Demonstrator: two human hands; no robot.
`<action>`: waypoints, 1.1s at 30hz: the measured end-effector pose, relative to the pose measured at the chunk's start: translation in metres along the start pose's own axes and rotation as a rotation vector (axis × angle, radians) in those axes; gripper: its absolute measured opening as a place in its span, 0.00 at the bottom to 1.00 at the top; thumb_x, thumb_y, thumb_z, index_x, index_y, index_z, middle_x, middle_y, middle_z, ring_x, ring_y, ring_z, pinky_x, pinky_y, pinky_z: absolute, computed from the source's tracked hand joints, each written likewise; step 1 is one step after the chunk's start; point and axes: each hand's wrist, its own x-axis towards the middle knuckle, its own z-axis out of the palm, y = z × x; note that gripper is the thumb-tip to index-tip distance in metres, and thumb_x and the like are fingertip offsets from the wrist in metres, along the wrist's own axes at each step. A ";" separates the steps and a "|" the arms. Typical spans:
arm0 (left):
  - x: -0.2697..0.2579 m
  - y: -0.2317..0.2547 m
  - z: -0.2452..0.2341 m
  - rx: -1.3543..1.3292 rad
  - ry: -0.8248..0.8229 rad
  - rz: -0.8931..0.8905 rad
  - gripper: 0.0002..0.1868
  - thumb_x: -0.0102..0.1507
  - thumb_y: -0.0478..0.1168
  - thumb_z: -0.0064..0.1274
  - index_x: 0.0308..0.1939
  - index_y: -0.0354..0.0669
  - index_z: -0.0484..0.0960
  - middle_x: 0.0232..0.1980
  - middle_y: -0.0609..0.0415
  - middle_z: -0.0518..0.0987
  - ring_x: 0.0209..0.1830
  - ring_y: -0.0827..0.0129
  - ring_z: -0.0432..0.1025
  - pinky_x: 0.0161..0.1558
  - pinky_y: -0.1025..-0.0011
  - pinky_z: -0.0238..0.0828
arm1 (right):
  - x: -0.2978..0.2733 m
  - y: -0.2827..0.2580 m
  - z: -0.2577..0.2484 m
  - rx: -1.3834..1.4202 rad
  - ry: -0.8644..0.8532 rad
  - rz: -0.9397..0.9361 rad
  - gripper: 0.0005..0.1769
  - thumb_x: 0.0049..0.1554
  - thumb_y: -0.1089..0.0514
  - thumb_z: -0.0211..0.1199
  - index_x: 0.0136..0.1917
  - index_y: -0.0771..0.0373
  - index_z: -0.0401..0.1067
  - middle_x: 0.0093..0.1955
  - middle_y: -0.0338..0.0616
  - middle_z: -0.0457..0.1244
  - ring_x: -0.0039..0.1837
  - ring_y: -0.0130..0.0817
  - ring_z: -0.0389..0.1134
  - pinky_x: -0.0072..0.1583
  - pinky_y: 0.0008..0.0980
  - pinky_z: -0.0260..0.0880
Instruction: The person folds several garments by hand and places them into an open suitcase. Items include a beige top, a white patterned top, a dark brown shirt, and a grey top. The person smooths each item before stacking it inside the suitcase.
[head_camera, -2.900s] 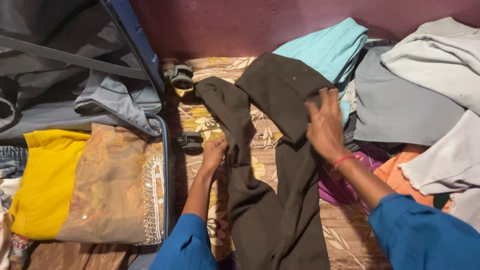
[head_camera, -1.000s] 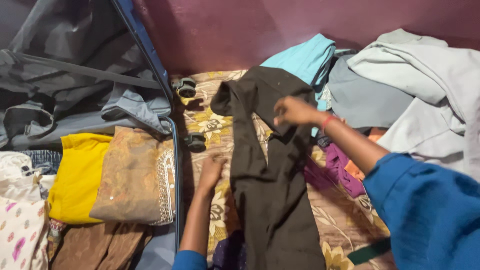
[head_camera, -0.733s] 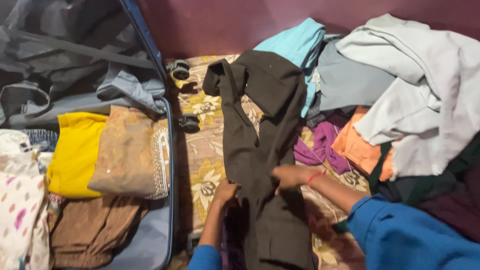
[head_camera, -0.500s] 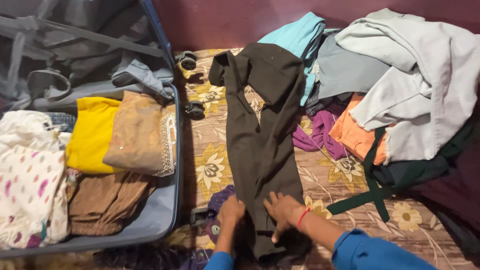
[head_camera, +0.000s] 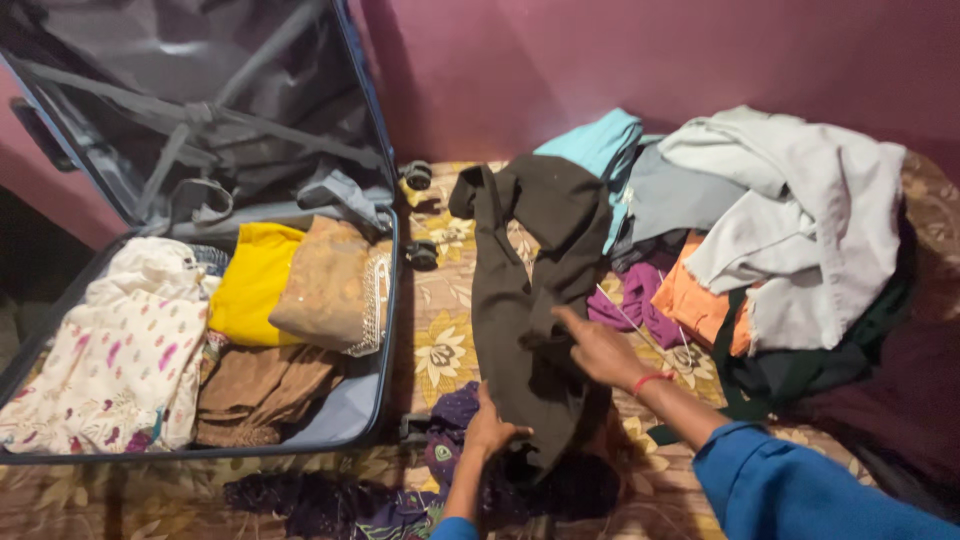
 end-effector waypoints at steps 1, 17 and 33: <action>0.000 0.003 -0.005 0.019 -0.027 0.051 0.65 0.46 0.40 0.74 0.79 0.47 0.46 0.46 0.38 0.83 0.49 0.50 0.78 0.54 0.61 0.73 | 0.009 -0.006 -0.022 0.043 0.010 0.050 0.42 0.51 0.65 0.56 0.77 0.46 0.55 0.44 0.57 0.66 0.48 0.54 0.70 0.49 0.51 0.68; -0.027 0.141 -0.167 -0.522 -0.244 0.444 0.20 0.57 0.39 0.61 0.50 0.32 0.90 0.50 0.51 0.90 0.42 0.72 0.82 0.44 0.72 0.77 | 0.011 -0.084 -0.157 -0.198 -0.195 0.028 0.42 0.41 0.69 0.51 0.62 0.33 0.78 0.49 0.49 0.71 0.51 0.47 0.72 0.53 0.45 0.71; -0.150 0.347 -0.281 0.007 0.799 1.092 0.13 0.57 0.33 0.61 0.44 0.51 0.88 0.43 0.51 0.87 0.47 0.60 0.81 0.48 0.65 0.76 | 0.055 -0.146 -0.364 0.026 0.505 -0.362 0.37 0.38 0.73 0.53 0.58 0.53 0.82 0.51 0.47 0.74 0.52 0.31 0.73 0.53 0.33 0.72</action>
